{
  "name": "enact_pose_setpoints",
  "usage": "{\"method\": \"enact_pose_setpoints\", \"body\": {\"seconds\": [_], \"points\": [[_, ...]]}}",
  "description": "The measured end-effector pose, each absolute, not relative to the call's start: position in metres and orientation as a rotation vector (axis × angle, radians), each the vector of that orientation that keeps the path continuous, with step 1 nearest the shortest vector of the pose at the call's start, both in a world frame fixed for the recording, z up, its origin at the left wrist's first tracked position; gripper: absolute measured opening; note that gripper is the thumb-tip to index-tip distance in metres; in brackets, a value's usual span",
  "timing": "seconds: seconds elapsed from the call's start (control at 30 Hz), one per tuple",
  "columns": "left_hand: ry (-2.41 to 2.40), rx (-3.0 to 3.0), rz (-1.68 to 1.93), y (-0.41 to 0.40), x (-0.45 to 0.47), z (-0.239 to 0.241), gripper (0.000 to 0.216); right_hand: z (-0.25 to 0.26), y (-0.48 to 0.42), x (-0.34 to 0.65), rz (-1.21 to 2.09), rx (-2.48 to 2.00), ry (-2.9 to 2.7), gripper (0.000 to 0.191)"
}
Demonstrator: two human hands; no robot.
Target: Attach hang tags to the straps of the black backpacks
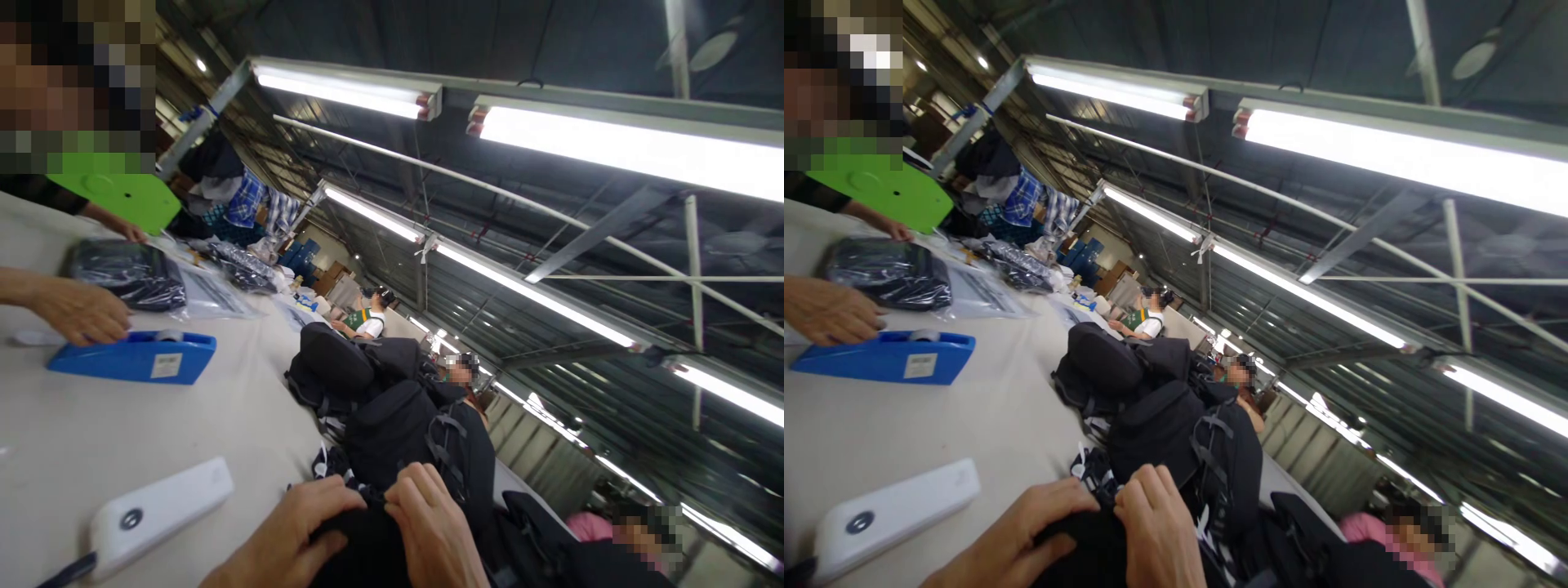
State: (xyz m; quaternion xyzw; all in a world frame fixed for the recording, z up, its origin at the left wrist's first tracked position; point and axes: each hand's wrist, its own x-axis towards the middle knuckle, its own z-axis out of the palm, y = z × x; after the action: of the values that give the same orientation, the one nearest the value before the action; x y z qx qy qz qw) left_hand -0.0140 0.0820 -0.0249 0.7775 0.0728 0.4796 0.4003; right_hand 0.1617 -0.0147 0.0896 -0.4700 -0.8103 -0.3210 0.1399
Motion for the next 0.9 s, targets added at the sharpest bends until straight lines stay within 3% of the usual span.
{"method": "enact_pose_setpoints", "body": {"seconds": [0.17,0.33,0.5,0.67,0.9], "points": [[0.098,2.013,1.321,0.075,-0.019,-0.013,0.034,0.100,-0.027,0.155,-0.862,-1.240,-2.498,0.019],[0.064,1.987,1.346,0.075,-0.015,-0.022,0.039,0.128,-0.052,0.159,-0.357,-1.289,-2.533,0.023],[0.077,1.888,1.388,0.091,0.000,-0.057,0.038,0.132,-0.074,0.179,-0.065,-1.657,-1.994,0.029],[-0.002,1.946,1.372,0.092,-0.005,-0.041,0.043,0.145,-0.071,0.165,0.359,-1.762,-1.990,0.034],[0.109,2.039,1.702,0.092,-0.005,-0.037,0.036,0.143,-0.059,0.152,0.172,-1.609,-2.103,0.023]]}}
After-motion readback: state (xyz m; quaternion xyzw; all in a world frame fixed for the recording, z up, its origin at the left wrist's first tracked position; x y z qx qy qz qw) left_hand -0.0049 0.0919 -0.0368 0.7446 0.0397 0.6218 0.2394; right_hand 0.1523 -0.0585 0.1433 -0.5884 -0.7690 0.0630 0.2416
